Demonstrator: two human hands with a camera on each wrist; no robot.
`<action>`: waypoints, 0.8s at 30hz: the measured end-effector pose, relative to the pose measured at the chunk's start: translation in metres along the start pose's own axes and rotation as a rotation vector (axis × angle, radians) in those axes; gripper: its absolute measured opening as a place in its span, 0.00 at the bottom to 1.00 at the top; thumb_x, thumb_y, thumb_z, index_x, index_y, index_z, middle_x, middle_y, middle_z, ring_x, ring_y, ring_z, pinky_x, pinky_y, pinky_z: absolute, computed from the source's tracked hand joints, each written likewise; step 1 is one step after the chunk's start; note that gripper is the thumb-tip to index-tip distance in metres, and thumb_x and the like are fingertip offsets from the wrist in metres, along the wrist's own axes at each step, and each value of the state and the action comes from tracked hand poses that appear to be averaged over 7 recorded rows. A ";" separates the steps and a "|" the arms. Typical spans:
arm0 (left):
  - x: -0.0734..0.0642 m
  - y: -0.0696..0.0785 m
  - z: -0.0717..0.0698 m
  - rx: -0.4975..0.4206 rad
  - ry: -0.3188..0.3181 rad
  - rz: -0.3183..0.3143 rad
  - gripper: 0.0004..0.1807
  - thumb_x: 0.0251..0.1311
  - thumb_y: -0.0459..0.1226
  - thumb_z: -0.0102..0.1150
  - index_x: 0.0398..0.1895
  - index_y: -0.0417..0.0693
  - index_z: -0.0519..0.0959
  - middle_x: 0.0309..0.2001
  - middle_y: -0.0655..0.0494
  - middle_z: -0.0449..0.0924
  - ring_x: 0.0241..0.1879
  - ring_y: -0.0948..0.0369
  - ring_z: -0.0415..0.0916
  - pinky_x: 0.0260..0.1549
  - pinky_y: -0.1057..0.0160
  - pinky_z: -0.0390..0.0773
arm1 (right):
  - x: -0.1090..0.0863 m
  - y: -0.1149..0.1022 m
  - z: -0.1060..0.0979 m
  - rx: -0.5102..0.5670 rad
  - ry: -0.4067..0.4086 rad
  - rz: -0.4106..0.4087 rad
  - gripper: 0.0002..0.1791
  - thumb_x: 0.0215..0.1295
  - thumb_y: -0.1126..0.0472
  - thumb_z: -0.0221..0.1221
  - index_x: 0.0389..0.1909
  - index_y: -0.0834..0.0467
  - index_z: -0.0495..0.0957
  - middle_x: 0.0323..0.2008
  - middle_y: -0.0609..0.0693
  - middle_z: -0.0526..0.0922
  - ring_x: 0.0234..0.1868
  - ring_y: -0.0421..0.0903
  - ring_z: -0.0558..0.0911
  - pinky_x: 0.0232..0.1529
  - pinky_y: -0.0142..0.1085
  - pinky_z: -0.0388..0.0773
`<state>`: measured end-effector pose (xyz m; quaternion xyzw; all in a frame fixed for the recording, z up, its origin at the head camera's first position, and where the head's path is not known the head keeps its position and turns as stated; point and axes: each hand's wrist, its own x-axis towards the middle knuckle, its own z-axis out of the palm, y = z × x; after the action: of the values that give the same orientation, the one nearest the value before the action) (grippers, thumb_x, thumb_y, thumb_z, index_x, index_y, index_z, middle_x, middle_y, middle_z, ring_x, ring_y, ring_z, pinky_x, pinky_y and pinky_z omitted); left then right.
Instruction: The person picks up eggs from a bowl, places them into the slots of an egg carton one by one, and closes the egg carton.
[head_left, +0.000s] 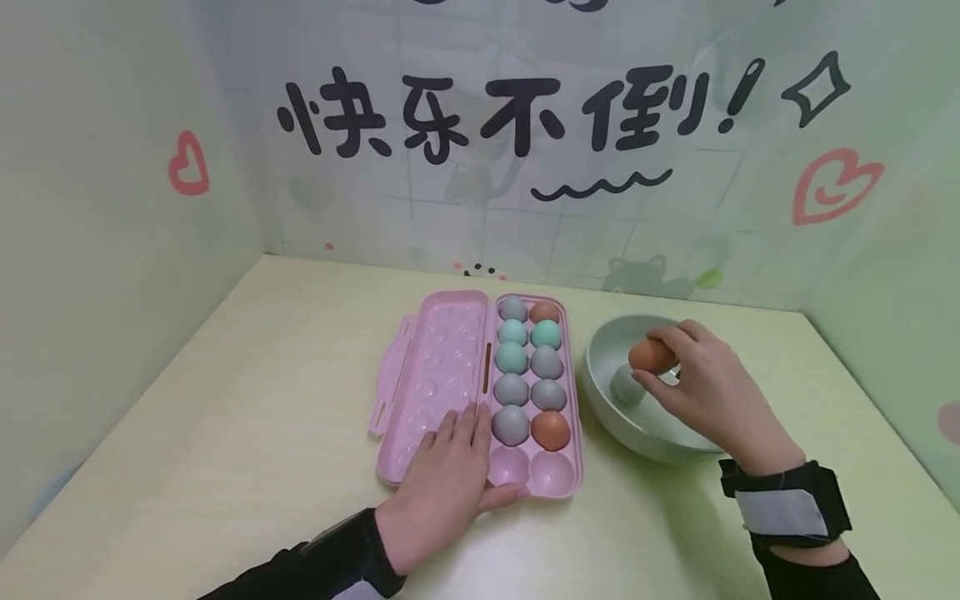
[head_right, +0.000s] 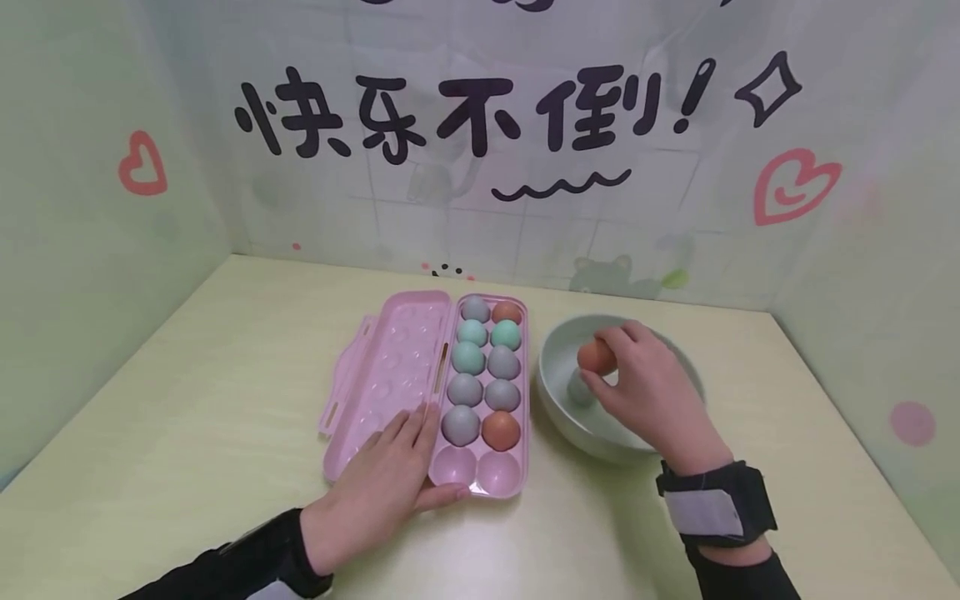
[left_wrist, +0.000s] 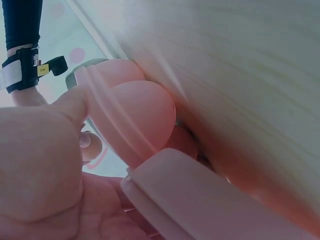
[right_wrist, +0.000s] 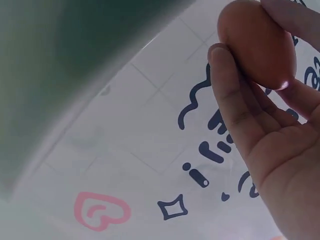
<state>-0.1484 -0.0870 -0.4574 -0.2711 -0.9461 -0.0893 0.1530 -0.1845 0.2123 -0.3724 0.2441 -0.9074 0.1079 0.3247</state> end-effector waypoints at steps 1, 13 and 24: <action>0.000 0.000 0.000 0.000 0.001 0.000 0.53 0.55 0.68 0.49 0.66 0.30 0.62 0.62 0.35 0.65 0.60 0.40 0.64 0.50 0.45 0.68 | 0.001 -0.002 -0.001 0.002 0.007 -0.002 0.22 0.47 0.61 0.71 0.43 0.63 0.76 0.35 0.52 0.74 0.30 0.47 0.75 0.29 0.38 0.73; 0.002 0.000 -0.003 0.020 -0.013 -0.011 0.53 0.54 0.68 0.50 0.66 0.30 0.62 0.62 0.36 0.65 0.60 0.41 0.64 0.51 0.46 0.68 | 0.007 -0.013 -0.001 -0.005 0.071 -0.032 0.23 0.45 0.60 0.72 0.43 0.61 0.77 0.35 0.51 0.75 0.28 0.44 0.74 0.26 0.36 0.72; 0.001 0.001 -0.003 0.032 0.000 -0.017 0.53 0.53 0.68 0.51 0.65 0.30 0.63 0.62 0.37 0.66 0.59 0.42 0.66 0.50 0.48 0.69 | 0.008 -0.031 0.012 0.088 0.124 -0.096 0.25 0.41 0.62 0.74 0.44 0.59 0.79 0.38 0.47 0.75 0.27 0.39 0.72 0.27 0.27 0.69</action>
<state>-0.1478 -0.0864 -0.4543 -0.2608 -0.9497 -0.0755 0.1563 -0.1802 0.1782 -0.3752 0.2940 -0.8673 0.1467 0.3739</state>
